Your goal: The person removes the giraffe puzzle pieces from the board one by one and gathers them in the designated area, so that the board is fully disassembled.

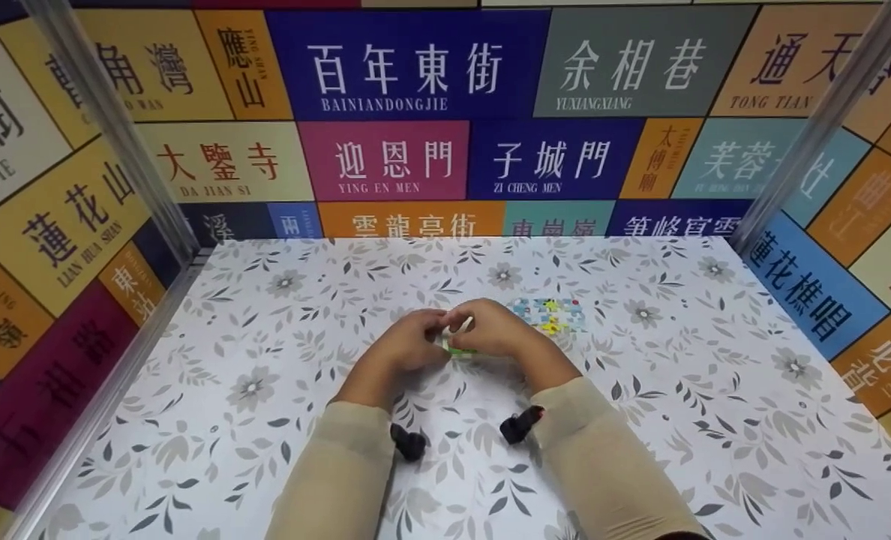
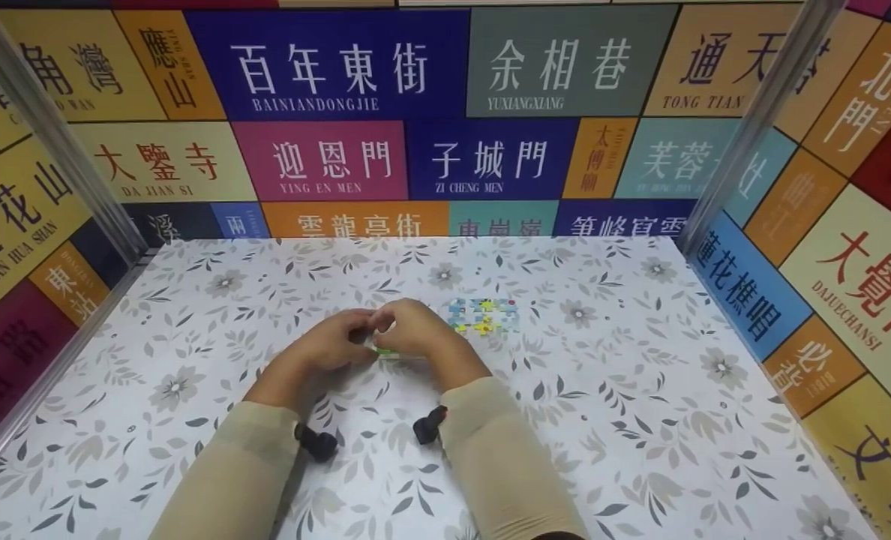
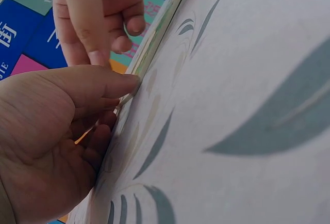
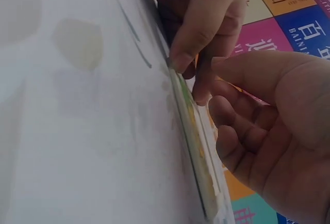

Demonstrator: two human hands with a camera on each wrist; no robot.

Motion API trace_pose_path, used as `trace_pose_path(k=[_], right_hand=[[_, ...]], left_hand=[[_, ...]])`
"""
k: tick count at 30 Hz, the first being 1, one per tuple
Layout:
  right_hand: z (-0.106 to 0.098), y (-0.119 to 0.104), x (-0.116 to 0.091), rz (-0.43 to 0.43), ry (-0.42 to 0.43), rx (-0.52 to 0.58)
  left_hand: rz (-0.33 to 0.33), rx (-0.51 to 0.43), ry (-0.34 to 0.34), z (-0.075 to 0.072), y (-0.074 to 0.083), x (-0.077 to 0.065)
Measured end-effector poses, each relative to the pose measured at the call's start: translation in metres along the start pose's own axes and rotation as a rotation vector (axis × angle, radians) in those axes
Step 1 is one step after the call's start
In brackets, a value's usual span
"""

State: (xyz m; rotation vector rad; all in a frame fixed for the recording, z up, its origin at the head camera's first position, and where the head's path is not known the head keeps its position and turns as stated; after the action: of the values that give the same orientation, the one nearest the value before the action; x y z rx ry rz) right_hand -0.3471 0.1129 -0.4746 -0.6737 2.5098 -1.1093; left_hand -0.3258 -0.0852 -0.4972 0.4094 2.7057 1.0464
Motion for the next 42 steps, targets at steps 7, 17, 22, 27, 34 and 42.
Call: trace_pose_path(k=[7, 17, 22, 27, 34, 42], right_hand=[[-0.006, 0.009, 0.000, 0.048, 0.030, -0.014], [-0.004, 0.018, 0.000, 0.097, -0.002, 0.035], [-0.001, 0.017, -0.002, 0.138, -0.001, 0.024], [0.001, 0.017, -0.004, 0.167, 0.004, 0.011], [0.001, 0.015, -0.004, 0.188, -0.004, -0.006], [0.003, 0.015, -0.002, 0.124, -0.019, 0.000]], left_hand=[[0.052, 0.033, -0.006, -0.004, 0.007, 0.003], [-0.002, 0.048, -0.019, -0.003, 0.003, 0.004], [-0.046, 0.047, -0.025, -0.002, 0.002, 0.003], [-0.077, 0.027, -0.031, 0.000, 0.002, 0.002], [-0.048, 0.027, -0.023, 0.000, 0.000, 0.001], [0.003, 0.023, -0.021, 0.001, -0.003, 0.000]])
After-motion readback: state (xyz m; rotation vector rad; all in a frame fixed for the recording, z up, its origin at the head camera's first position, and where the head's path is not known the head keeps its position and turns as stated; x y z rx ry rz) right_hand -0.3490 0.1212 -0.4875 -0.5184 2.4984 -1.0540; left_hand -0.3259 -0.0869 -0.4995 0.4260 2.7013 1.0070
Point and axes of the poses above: each hand's wrist, its own x-axis towards the middle knuckle, its own z-axis out of the palm, y = z × x, the point moved 1 cm from there along x, towards the middle knuckle, and after that the axes turned 4 degrees about x, right-handed, at the moved point
